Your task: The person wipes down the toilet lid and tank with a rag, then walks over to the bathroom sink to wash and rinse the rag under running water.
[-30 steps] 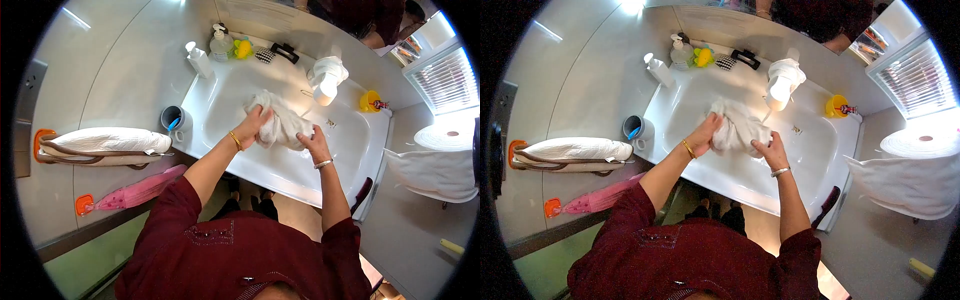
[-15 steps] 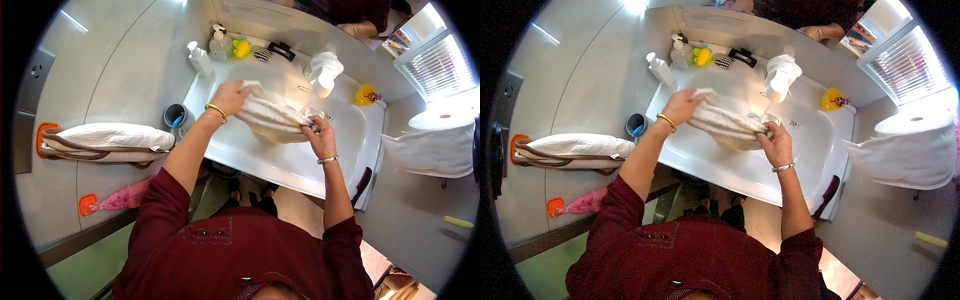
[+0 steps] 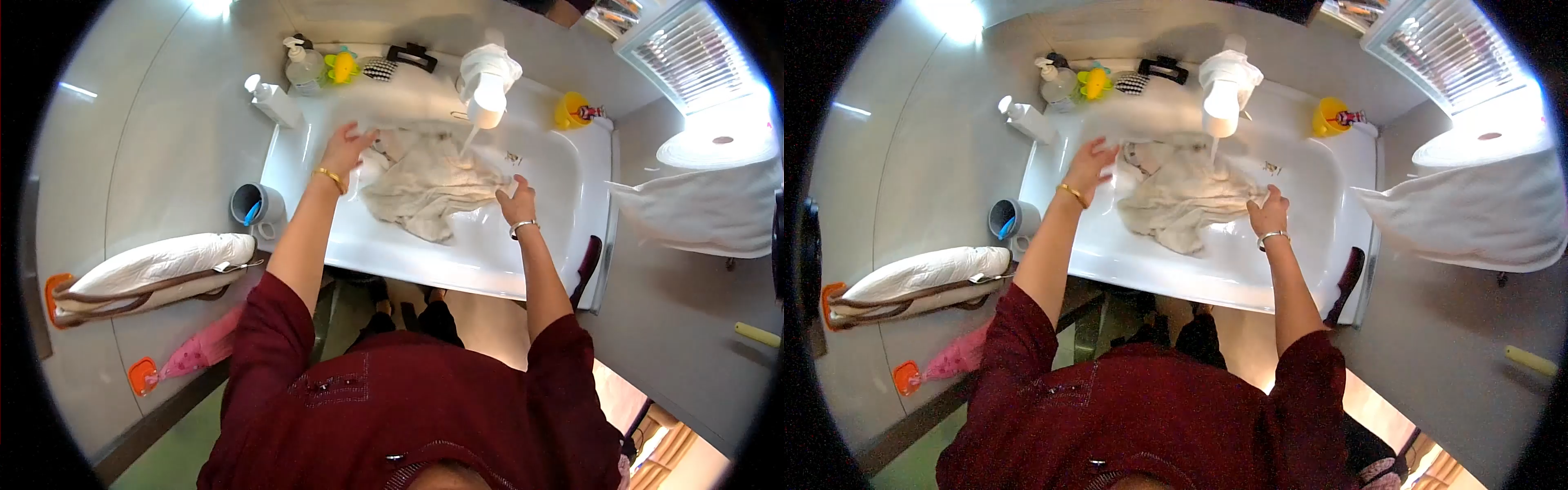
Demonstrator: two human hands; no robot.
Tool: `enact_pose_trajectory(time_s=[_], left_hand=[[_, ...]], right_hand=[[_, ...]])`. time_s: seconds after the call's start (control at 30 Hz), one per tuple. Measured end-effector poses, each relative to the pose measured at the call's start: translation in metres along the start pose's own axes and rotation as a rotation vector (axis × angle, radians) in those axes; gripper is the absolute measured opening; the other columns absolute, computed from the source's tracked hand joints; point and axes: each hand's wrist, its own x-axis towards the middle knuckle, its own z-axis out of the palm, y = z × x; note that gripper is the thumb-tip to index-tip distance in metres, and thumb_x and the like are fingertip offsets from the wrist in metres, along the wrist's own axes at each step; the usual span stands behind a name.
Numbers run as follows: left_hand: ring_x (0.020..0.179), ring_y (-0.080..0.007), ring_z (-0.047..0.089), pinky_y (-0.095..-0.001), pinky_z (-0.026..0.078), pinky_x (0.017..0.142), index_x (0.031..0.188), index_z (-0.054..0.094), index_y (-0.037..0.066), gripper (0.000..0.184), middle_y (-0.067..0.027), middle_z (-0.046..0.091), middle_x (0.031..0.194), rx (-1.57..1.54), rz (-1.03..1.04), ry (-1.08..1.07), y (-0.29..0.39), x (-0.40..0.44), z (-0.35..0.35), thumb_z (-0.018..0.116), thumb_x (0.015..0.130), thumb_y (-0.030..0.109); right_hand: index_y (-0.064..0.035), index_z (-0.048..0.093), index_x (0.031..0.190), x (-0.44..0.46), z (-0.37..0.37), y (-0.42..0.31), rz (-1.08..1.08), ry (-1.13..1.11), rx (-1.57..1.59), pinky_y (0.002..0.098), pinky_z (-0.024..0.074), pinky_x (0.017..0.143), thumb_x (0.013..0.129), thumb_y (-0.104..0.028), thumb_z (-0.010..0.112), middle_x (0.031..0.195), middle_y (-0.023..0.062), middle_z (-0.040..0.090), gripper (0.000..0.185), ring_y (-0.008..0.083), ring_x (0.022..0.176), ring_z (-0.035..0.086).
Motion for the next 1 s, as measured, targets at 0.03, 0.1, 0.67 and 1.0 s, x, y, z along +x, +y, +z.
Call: enact_pose_trajectory(time_s=[0.03,0.1,0.67,1.0], left_hand=[[0.102,-0.0197,0.046,-0.0404,0.04,0.084,0.13,0.034,0.01,0.067,-0.0085,0.044,0.124,-0.047,-0.114,-0.048,-0.022,0.002,-0.004,0.07,0.077,0.03],[0.097,-0.0202,0.047,-0.0409,0.043,0.08,0.127,0.037,0.009,0.06,-0.0063,0.047,0.115,0.067,-0.27,-0.008,-0.052,-0.004,0.002,0.068,0.079,0.028],[0.115,-0.0323,0.038,-0.0618,0.038,0.089,0.13,0.033,0.015,0.061,-0.013,0.034,0.128,-0.489,-0.65,0.132,-0.073,-0.038,0.059,0.061,0.082,0.04],[0.108,-0.0282,0.046,-0.054,0.042,0.086,0.114,0.053,0.017,0.04,-0.0055,0.051,0.111,-0.61,-0.32,-0.167,-0.101,0.026,0.082,0.057,0.084,0.042]], right_hand=[[-0.0013,0.046,0.117,-0.001,0.004,0.009,0.014,-0.007,-0.138,0.0394,0.0428,0.09,0.076,-0.025,0.063,0.108,0.0218,0.052,0.05,0.0369,0.1,0.052],[-0.0018,0.047,0.117,0.01,0.013,0.022,0.006,-0.094,-0.118,0.04,0.0421,0.091,0.076,-0.024,0.063,0.113,0.0211,0.05,0.049,0.037,0.104,0.05],[-0.0016,0.053,0.114,0.034,0.097,-0.05,-0.268,-0.271,0.265,0.0381,0.0394,0.093,0.076,-0.03,0.063,0.118,0.0193,0.054,0.049,0.0336,0.111,0.05],[-0.0054,0.051,0.103,-0.027,0.092,-0.109,-0.615,0.091,0.075,0.0401,0.0498,0.06,0.088,-0.024,0.045,0.089,0.0149,0.061,0.025,0.0299,0.067,0.061]])
